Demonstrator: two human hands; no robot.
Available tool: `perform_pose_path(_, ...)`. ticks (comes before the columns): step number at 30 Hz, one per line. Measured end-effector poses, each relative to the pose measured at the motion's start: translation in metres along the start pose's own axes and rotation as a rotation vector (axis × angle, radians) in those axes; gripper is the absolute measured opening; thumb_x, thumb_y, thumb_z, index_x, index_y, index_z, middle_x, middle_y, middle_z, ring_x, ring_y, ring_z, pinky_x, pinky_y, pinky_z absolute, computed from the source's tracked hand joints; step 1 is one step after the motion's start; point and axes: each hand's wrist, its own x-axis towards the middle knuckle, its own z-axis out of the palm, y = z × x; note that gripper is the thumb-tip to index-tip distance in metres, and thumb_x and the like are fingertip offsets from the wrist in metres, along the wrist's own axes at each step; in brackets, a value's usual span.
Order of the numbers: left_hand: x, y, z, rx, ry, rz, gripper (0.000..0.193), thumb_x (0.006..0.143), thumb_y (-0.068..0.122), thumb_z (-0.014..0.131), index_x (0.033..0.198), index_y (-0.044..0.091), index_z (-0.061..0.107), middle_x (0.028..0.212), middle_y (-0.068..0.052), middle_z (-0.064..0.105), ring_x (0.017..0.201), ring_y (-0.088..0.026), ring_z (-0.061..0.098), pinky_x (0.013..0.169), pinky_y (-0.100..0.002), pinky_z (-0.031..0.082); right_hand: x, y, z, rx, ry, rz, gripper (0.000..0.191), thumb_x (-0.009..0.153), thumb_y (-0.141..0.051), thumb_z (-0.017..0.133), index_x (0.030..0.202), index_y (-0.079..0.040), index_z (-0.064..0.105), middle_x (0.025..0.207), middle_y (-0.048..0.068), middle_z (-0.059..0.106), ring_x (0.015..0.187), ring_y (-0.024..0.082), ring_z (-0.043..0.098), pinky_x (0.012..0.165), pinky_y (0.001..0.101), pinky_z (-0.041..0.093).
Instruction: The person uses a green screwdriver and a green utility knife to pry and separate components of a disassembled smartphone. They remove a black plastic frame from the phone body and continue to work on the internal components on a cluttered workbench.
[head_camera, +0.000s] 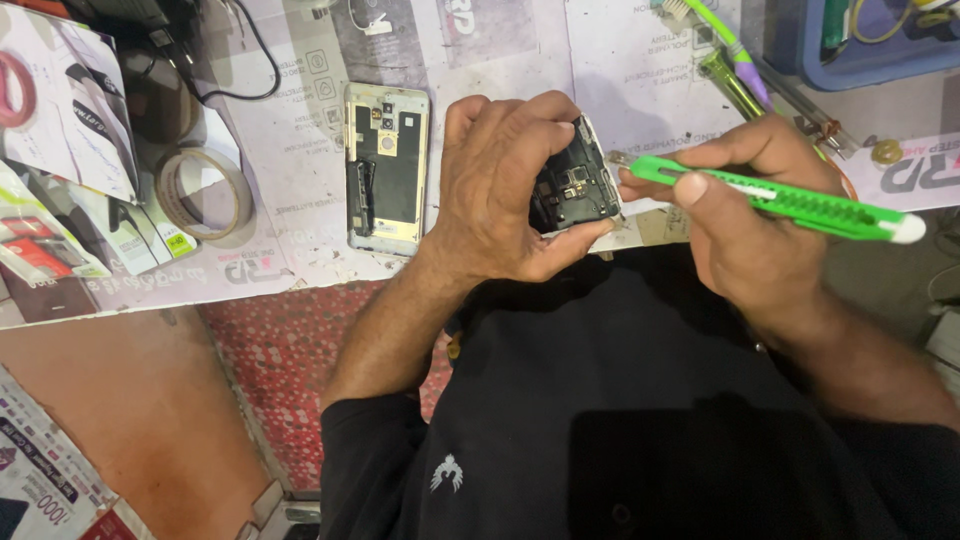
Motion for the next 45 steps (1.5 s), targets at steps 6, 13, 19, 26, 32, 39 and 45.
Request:
perform_pose_path(6,0.0,0.0,-0.001,0.005,-0.006,-0.004,0.075,0.086,0.047,0.088,0.131,0.005,0.046,0.127,-0.014,0.061,0.1,-0.026,0.06,0.09,-0.045,0.034,-0.005,0.019,-0.005,0.405,0.01,0.127,0.005,0.114,-0.001,0.057,0.115,0.004,0.057,0.111,0.028,0.07,0.105,0.034,0.075,0.101,0.0488,0.064)
perform_pose_path(13,0.001,0.0,0.0,-0.01,0.022,0.015,0.075,0.087,0.046,0.087,0.132,0.005,0.044,0.125,-0.015,0.062,0.097,-0.026,0.061,0.094,-0.047,0.035,-0.005,0.029,-0.01,0.555,0.021,0.223,0.009,0.113,-0.003,0.057,0.112,0.005,0.059,0.107,0.029,0.071,0.104,0.036,0.075,0.099,0.0508,0.063)
perform_pose_path(19,0.0,0.0,0.001,0.002,0.04,0.005,0.077,0.086,0.041,0.093,0.132,0.005,0.043,0.124,-0.015,0.061,0.105,-0.028,0.063,0.093,-0.046,0.035,0.016,0.006,-0.004,-0.328,-0.034,-0.268,0.01,0.1,0.0,0.064,0.107,0.003,0.058,0.1,0.019,0.069,0.097,0.031,0.076,0.083,0.0453,0.067)
perform_pose_path(26,-0.001,0.001,0.004,0.077,0.045,-0.086,0.087,0.083,0.035,0.097,0.141,0.004,0.041,0.136,-0.017,0.056,0.122,-0.033,0.06,0.103,-0.045,0.04,0.047,-0.027,-0.017,-1.499,-0.458,-0.793,0.02,0.078,-0.009,0.074,0.097,-0.009,0.079,0.103,0.009,0.069,0.104,0.027,0.064,0.086,0.0457,0.055)
perform_pose_path(32,0.0,-0.004,0.007,0.103,0.112,-0.147,0.088,0.083,0.033,0.098,0.143,0.003,0.041,0.139,-0.017,0.053,0.12,-0.035,0.058,0.104,-0.044,0.046,0.019,-0.029,0.001,-1.127,-0.188,-0.593,0.041,0.098,0.003,0.08,0.133,0.002,0.058,0.126,0.021,0.064,0.114,0.035,0.067,0.098,0.0453,0.057)
perform_pose_path(39,0.015,-0.003,0.013,0.101,0.299,-0.351,0.071,0.081,0.034,0.095,0.128,0.005,0.049,0.122,-0.013,0.057,0.11,-0.027,0.062,0.089,-0.037,0.056,0.005,0.036,0.036,-0.123,-0.225,0.149,0.075,0.101,0.002,0.068,0.158,0.001,0.019,0.119,0.016,0.07,0.11,0.015,0.07,0.093,0.0266,0.057)
perform_pose_path(45,0.01,0.001,0.021,0.092,0.348,-0.405,0.071,0.08,0.042,0.094,0.122,0.005,0.05,0.116,-0.012,0.054,0.106,-0.026,0.062,0.088,-0.039,0.056,0.016,0.048,0.039,-0.08,-0.172,0.189,0.056,0.107,0.002,0.063,0.152,0.004,0.03,0.118,0.012,0.07,0.105,0.013,0.069,0.091,0.0248,0.057)
